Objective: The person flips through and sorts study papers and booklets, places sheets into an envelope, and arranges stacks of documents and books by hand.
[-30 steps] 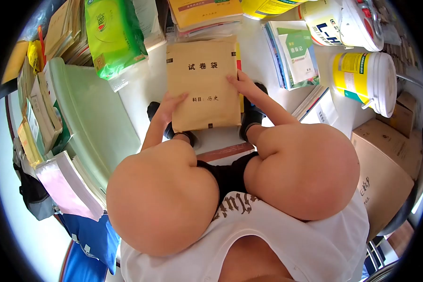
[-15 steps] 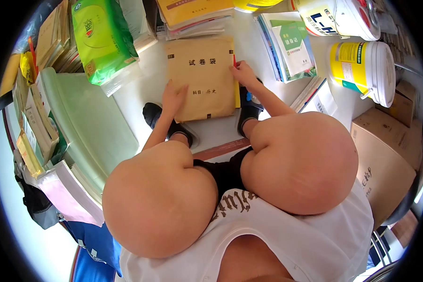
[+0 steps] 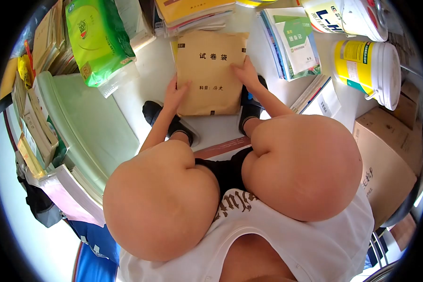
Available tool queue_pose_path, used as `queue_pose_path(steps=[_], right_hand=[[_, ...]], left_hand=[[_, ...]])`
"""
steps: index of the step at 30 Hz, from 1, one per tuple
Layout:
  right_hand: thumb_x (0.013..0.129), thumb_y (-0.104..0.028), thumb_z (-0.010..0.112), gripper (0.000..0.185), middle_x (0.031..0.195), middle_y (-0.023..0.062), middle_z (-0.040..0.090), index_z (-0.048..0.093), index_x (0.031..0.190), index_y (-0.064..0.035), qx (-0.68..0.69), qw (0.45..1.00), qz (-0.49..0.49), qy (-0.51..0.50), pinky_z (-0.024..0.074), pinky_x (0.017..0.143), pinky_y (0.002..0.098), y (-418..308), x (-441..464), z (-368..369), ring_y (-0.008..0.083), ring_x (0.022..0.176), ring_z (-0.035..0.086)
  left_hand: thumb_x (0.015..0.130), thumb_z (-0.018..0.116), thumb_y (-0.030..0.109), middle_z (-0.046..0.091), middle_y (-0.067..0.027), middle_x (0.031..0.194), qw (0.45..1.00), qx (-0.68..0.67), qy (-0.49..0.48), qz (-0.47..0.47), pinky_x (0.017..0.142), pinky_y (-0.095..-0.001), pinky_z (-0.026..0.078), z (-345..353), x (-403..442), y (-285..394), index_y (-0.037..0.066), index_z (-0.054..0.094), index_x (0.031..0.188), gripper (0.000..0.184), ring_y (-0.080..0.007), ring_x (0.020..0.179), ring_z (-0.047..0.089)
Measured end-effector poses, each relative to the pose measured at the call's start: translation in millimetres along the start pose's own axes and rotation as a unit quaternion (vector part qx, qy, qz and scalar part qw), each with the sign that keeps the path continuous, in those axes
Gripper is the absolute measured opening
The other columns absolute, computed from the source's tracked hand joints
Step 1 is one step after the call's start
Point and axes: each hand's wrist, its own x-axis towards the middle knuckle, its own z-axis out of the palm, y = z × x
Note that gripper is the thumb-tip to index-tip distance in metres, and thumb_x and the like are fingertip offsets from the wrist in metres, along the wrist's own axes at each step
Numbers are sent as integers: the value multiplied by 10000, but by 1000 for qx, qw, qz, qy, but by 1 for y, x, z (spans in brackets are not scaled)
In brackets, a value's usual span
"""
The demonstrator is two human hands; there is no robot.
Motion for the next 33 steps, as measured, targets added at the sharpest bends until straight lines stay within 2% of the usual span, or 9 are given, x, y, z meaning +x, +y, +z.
queue_pose_path(steps=[2,5,8,11,13,16,27,31,33], right_hand=[[917,-242,659,470,1102,226,682,507,1266,32,59,998,-3,-9,524,889,426,14,3,4,332,1019,678],[943,-160,634,443,1206,162,660,496,1328,8,203,977,1,-63,505,948,391,13,3,-6,264,1097,645],[957,-92,614,439,1260,117,639,485,1367,0,312,942,25,-123,483,992,367,11,3,-15,217,1140,615],[965,-64,605,448,1283,108,631,476,1390,-7,329,935,35,-128,467,1012,354,16,4,-18,204,1158,602],[969,-60,602,452,1292,112,629,472,1399,-9,323,938,37,-121,460,1021,349,19,4,-17,205,1167,598],[973,-56,602,461,1302,105,627,466,1412,-17,330,933,18,-140,455,1024,341,20,1,-18,198,1168,597],[950,-19,592,426,1256,102,644,499,1365,-39,328,939,34,-102,483,971,339,17,2,-14,186,1114,616],[946,-35,598,433,1219,99,656,496,1367,-37,314,944,-3,-106,494,948,337,14,7,-9,186,1099,620],[936,-43,609,449,1181,90,664,499,1371,-40,295,946,28,-129,503,933,345,8,10,-6,186,1065,632]], left_hand=[[1013,603,304,679,-91,1191,999,-38,-34,-17,900,-333,524,0,9,-4,27,536,1365,454,-181,1040,638],[1054,518,362,673,-85,1220,949,-239,-24,-206,921,-332,526,-6,21,-1,23,543,1391,479,-168,1068,638],[1038,517,437,673,-82,1213,925,-321,-81,-186,957,-324,517,-19,19,-4,34,625,1298,492,-170,1118,630],[1054,525,290,668,-101,1254,955,-196,-30,-219,984,-318,504,-19,23,-13,15,554,1410,451,-150,1151,622],[1000,584,105,669,-109,1287,998,-60,-12,-21,1013,-293,475,-20,2,2,65,576,1426,428,-162,1170,619],[933,604,-32,672,-120,1302,989,101,25,101,1021,-281,456,-39,-14,16,137,609,1412,508,-171,1179,618],[918,603,-90,708,-152,1189,964,221,34,144,951,-304,496,-77,-113,127,108,726,1246,403,-210,1083,667],[920,620,-97,707,-112,1166,982,92,-8,166,969,-310,494,-95,-125,96,14,735,1178,304,-186,1093,653],[915,625,-97,662,-124,1265,968,-205,-72,121,993,-316,493,-96,-109,64,-3,668,1273,372,-189,1144,630]])
